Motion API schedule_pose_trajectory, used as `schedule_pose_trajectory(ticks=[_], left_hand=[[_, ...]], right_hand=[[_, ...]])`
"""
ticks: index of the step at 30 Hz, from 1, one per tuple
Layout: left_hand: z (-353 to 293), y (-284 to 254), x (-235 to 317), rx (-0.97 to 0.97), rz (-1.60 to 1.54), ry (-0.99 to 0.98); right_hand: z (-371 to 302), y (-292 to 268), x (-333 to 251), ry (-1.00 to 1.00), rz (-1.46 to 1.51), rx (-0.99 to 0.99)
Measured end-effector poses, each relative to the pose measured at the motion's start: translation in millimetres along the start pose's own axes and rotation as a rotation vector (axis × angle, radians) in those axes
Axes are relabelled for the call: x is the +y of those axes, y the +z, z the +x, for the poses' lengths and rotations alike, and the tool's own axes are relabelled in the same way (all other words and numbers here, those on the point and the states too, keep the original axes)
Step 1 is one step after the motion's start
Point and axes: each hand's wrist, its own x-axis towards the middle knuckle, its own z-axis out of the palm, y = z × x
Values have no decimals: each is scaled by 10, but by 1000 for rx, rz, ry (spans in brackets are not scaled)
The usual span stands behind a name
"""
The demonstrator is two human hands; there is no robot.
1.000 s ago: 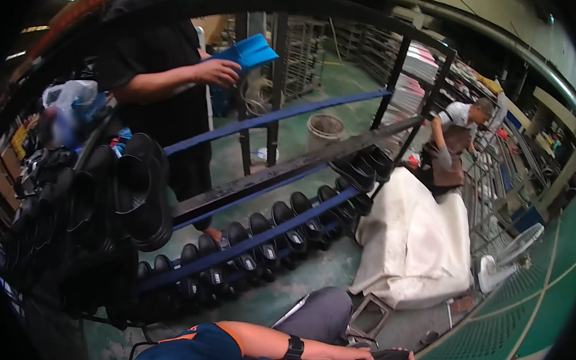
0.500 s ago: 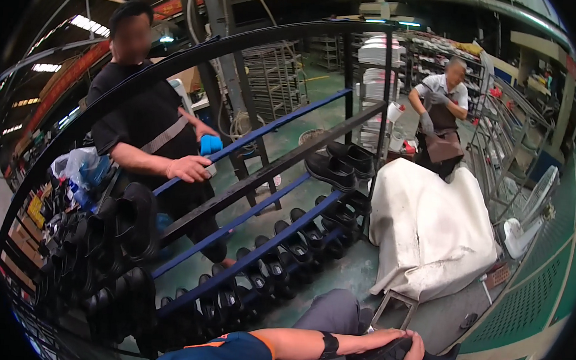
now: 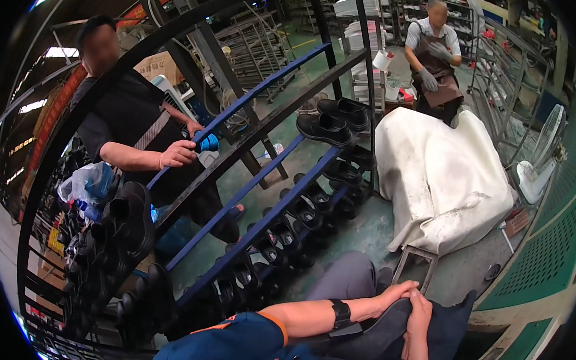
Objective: Fitting shoe soles to uppers at a manufacturing workstation.
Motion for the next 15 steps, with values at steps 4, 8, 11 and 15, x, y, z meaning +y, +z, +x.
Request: schedule_pose_trajectory(ticks=[4, 8, 11, 15], left_hand=[[-82, -27, -113, 39, 118, 201], [-173, -66, -162, 18, 83, 257], [-268, 13, -134, -3, 136, 277], [-358, 103, -117, -74, 261, 416]], right_hand=[[-76, 68, 93, -21, -44, 75], [-172, 205, -3, -77, -33, 70], [-305, 304, -108, -116, -73, 133], [-359, 310, -242, -198, -152, 65]])
